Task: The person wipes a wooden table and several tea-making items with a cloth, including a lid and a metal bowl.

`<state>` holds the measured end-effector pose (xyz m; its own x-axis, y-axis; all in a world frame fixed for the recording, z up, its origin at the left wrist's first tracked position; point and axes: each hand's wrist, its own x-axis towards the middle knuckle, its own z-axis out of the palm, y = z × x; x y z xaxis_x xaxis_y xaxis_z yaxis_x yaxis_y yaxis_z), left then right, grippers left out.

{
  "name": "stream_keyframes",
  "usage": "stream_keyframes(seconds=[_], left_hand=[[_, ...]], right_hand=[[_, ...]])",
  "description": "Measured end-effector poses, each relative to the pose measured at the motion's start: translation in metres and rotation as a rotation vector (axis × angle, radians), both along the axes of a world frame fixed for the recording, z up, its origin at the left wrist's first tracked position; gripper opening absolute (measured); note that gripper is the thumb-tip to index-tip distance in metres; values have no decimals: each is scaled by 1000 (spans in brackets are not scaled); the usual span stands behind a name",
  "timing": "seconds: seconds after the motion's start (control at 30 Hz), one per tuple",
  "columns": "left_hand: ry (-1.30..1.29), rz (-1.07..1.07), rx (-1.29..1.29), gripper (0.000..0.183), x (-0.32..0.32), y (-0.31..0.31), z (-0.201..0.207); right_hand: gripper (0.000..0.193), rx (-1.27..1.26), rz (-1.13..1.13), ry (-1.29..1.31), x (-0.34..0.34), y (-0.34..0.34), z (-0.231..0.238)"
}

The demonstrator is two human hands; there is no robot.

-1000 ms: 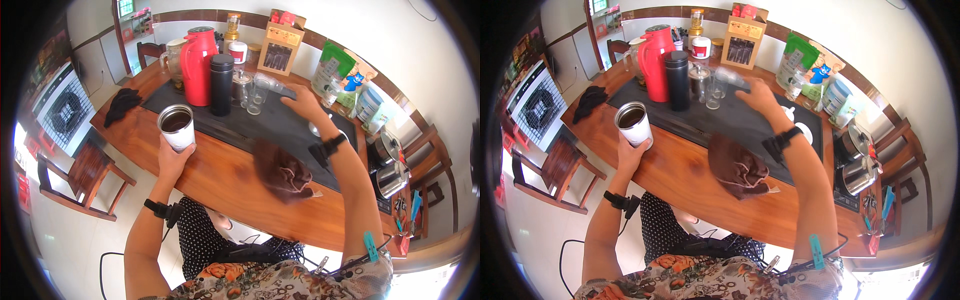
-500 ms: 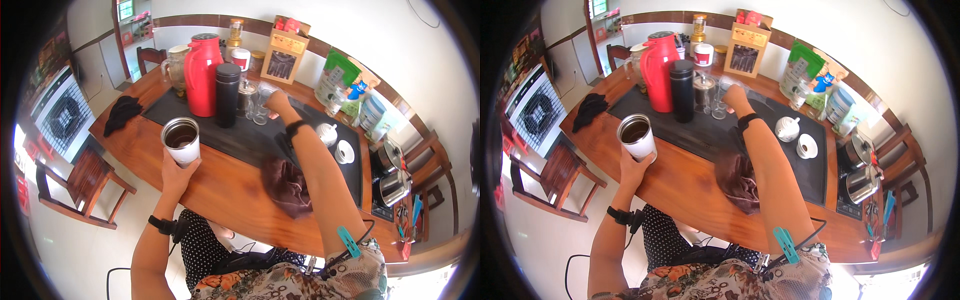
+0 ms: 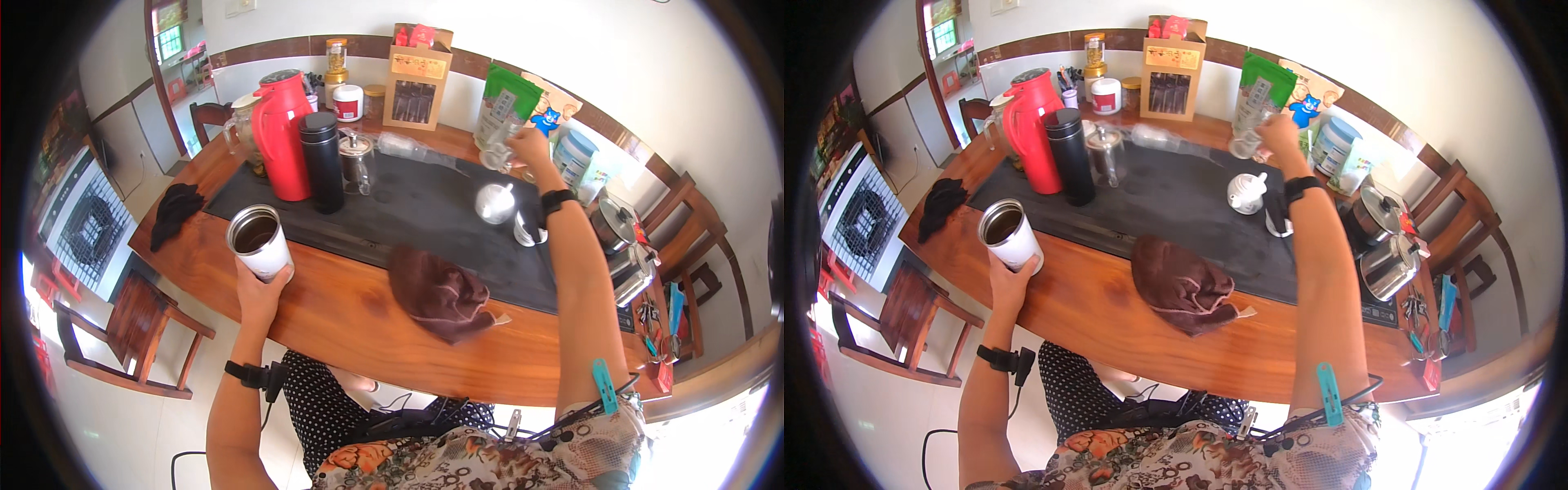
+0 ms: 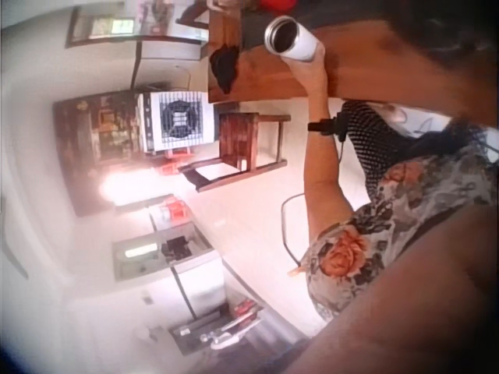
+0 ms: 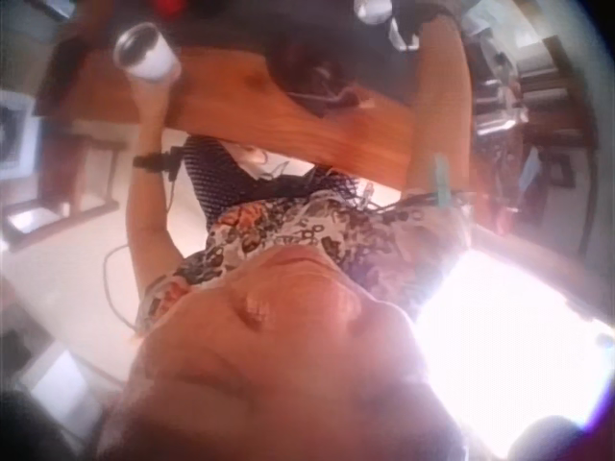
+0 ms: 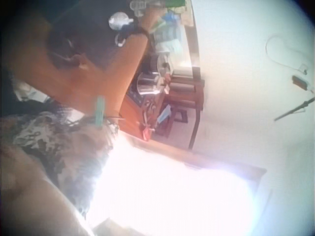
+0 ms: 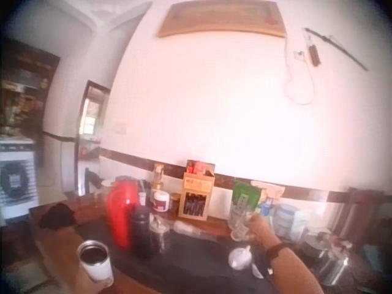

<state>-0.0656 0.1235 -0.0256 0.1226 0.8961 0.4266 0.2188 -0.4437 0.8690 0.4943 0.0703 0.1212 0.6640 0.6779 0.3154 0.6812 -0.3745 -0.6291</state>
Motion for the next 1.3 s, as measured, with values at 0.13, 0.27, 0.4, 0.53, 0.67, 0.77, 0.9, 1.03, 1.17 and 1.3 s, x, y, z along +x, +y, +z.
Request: stream_keyframes(seconds=[0.13,0.27,0.4,0.53,0.67,0.77,0.9,1.03,1.17,1.3], left_hand=[[64,42,6,78,-3,0,3],[47,8,22,78,7,5,-3],[56,18,35,78,3,1,0],[45,11,20,78,2,2,-1],[65,19,24,79,2,2,-2],[26,-16,28,80,4,4,-3],[39,-8,46,79,1,5,-5],[45,-4,54,79,-3,4,-4],[59,-1,36,80,5,3,0],[34,-5,34,80,8,1,2]], right_hand=[[28,-318,-222,-239,78,-68,-10],[21,-391,-142,-715,138,-117,-60],[18,-485,-29,-579,121,-109,-76],[17,-306,-190,-33,98,-97,-72],[19,-280,-133,40,87,-95,-72],[20,-304,-146,8,91,-95,-73],[37,-328,-165,138,72,-95,-67],[46,-409,-203,196,39,-98,-39],[50,-377,-231,-257,47,-105,-32],[50,-151,-55,-459,7,-93,-8]])
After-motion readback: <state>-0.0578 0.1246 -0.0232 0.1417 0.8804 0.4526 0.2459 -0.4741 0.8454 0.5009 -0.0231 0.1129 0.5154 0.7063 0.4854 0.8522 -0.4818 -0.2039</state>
